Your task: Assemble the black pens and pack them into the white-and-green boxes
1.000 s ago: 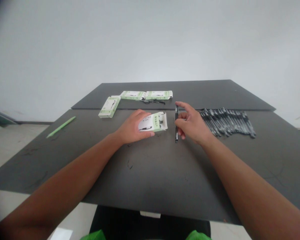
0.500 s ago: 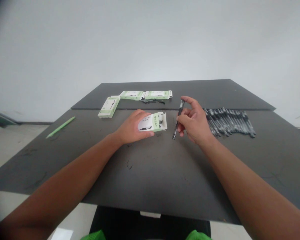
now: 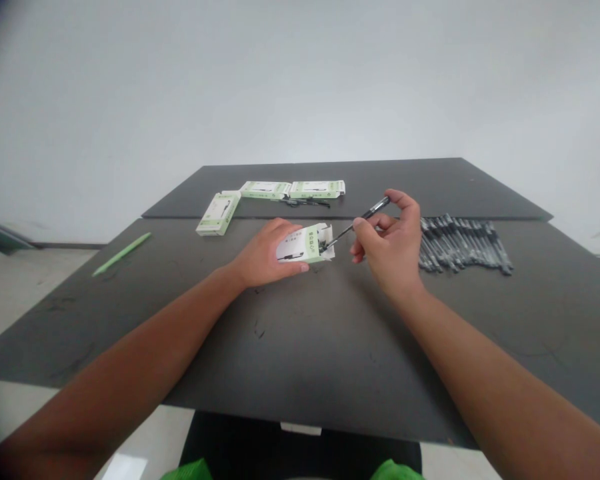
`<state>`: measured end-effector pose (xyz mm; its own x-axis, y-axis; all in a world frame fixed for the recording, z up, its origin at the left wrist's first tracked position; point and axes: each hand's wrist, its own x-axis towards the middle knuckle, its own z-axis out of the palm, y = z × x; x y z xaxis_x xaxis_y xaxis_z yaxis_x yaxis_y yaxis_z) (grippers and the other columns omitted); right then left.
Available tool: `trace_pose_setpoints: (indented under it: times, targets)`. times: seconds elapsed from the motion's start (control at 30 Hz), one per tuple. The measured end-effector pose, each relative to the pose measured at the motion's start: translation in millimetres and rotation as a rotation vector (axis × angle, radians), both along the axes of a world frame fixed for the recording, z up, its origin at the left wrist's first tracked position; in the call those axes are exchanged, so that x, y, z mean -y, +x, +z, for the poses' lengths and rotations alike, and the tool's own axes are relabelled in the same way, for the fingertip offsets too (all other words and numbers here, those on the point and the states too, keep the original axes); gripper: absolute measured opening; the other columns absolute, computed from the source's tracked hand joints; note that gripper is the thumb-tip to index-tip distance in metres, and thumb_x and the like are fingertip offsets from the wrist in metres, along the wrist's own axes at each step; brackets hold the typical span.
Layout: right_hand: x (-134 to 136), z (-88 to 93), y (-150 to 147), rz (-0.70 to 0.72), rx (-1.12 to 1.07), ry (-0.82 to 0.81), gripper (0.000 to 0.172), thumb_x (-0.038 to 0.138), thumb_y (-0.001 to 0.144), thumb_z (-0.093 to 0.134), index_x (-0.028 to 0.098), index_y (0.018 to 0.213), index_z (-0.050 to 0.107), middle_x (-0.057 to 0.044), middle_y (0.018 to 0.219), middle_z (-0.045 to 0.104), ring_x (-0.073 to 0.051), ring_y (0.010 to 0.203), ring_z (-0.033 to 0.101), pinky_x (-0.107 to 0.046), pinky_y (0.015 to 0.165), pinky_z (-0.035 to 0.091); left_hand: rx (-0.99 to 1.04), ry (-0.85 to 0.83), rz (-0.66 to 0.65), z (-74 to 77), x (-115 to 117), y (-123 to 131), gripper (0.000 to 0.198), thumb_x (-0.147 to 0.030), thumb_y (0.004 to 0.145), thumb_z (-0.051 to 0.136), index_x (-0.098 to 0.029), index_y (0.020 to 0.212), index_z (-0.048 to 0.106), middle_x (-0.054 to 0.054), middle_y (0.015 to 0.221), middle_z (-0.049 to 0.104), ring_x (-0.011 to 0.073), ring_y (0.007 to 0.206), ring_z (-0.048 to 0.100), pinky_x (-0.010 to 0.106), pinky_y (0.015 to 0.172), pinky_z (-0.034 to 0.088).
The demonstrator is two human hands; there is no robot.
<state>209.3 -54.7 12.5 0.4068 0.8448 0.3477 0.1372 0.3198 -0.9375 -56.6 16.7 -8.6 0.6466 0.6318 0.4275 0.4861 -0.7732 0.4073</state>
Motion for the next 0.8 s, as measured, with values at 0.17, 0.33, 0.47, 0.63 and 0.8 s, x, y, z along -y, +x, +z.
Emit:
trace_pose_setpoints:
  times: [0.17,0.33,0.47,0.63,0.8]
  targets:
    - [3,0.3,-2,-0.016,0.02,-0.009,0.073,0.041,0.086,0.085,0.034,0.142,0.039,0.008,0.074,0.066,-0.023,0.05,0.066,-0.036,0.045,0.057,0.008,0.005,-0.004,-0.6,-1,0,0.085,-0.067,0.084,0.089,-0.02,0.151,0.066,0.016,0.137,0.069,0.0357,0.13,0.065,0.055,0.117,0.053]
    - [4,1.2,-4,-0.009,0.045,-0.019,0.074,0.041,0.087,0.087,0.033,0.143,0.039,0.006,0.077,0.071,-0.022,0.05,0.067,-0.035,0.044,0.057,-0.002,-0.012,0.006,0.4,1,0,0.083,-0.066,0.084,0.089,-0.024,0.152,0.066,0.016,0.139,0.068,0.0362,0.131,0.064,0.057,0.118,0.053]
    - [4,-1.7,-5,0.029,0.042,-0.031,0.067,0.044,0.087,0.088,0.031,0.138,0.045,0.005,0.079,0.073,-0.02,0.05,0.068,-0.032,0.044,0.058,0.005,-0.009,0.005,0.1,1,1,0.083,-0.064,0.084,0.089,-0.023,0.152,0.066,0.016,0.14,0.068,0.0368,0.132,0.064,0.058,0.118,0.053]
    - [4,-7.7,-6,0.092,0.099,-0.023,0.035,0.047,0.093,0.083,0.024,0.114,0.068,-0.001,0.081,0.077,-0.017,0.051,0.066,-0.03,0.045,0.056,0.013,-0.005,0.012,0.9,1,1,0.081,-0.064,0.085,0.089,-0.022,0.15,0.065,0.016,0.141,0.068,0.0362,0.134,0.064,0.057,0.119,0.053]
    - [5,-8.6,-3,0.073,0.185,-0.074,0.029,0.049,0.093,0.083,0.023,0.105,0.077,0.001,0.063,0.068,-0.017,0.049,0.062,-0.03,0.047,0.052,0.005,-0.008,0.011,2.3,1,2,0.081,-0.062,0.085,0.089,-0.022,0.15,0.065,0.016,0.141,0.068,0.036,0.134,0.064,0.057,0.12,0.053]
